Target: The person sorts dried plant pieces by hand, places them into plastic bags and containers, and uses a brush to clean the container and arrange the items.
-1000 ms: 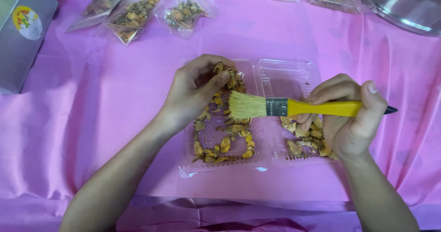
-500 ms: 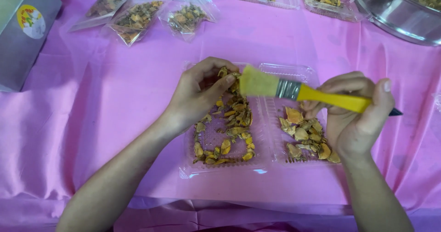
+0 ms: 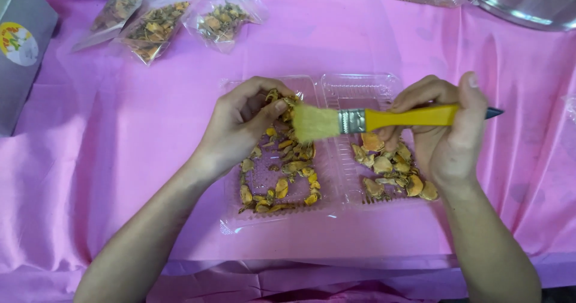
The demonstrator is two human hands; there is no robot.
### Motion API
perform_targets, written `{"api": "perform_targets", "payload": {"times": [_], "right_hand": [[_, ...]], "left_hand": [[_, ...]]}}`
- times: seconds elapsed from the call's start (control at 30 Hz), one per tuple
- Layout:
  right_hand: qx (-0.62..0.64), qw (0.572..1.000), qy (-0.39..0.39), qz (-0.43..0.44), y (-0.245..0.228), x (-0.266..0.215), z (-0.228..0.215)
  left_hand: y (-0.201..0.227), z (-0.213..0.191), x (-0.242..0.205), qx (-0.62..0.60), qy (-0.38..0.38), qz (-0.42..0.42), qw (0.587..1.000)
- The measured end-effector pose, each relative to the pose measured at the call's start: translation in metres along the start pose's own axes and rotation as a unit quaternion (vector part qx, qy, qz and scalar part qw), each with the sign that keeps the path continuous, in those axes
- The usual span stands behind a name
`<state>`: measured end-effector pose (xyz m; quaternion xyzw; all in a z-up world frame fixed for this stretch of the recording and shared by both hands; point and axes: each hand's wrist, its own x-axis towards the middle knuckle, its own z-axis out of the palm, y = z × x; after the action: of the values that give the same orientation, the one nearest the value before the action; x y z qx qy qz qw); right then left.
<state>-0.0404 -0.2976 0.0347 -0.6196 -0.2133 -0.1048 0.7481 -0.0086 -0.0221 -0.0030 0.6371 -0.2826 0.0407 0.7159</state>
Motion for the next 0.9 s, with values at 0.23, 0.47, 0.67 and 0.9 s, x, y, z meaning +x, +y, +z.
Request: {"api": "perform_targets", "payload": {"times": [0.23, 0.47, 0.67, 0.9], "right_hand": [[-0.134, 0.973, 0.139, -0.125, -0.001, -0.002, -0.005], [-0.077, 0.980, 0.156, -0.093, -0.004, 0.009, -0.017], [-0.059, 0.975, 0.201, -0.079, -0.002, 0.026, -0.022], [-0.052, 0.977, 0.172, -0.118, 0.008, 0.030, -0.037]], "left_hand": [[0.016, 0.007, -0.004, 0.120, -0.017, -0.030, 0.992], [0.029, 0.017, -0.011, 0.225, -0.101, -0.019, 0.969], [0.042, 0.045, -0.006, 0.270, -0.136, 0.006, 0.953], [0.047, 0.088, 0.025, 0.312, -0.102, -0.006, 0.945]]}}
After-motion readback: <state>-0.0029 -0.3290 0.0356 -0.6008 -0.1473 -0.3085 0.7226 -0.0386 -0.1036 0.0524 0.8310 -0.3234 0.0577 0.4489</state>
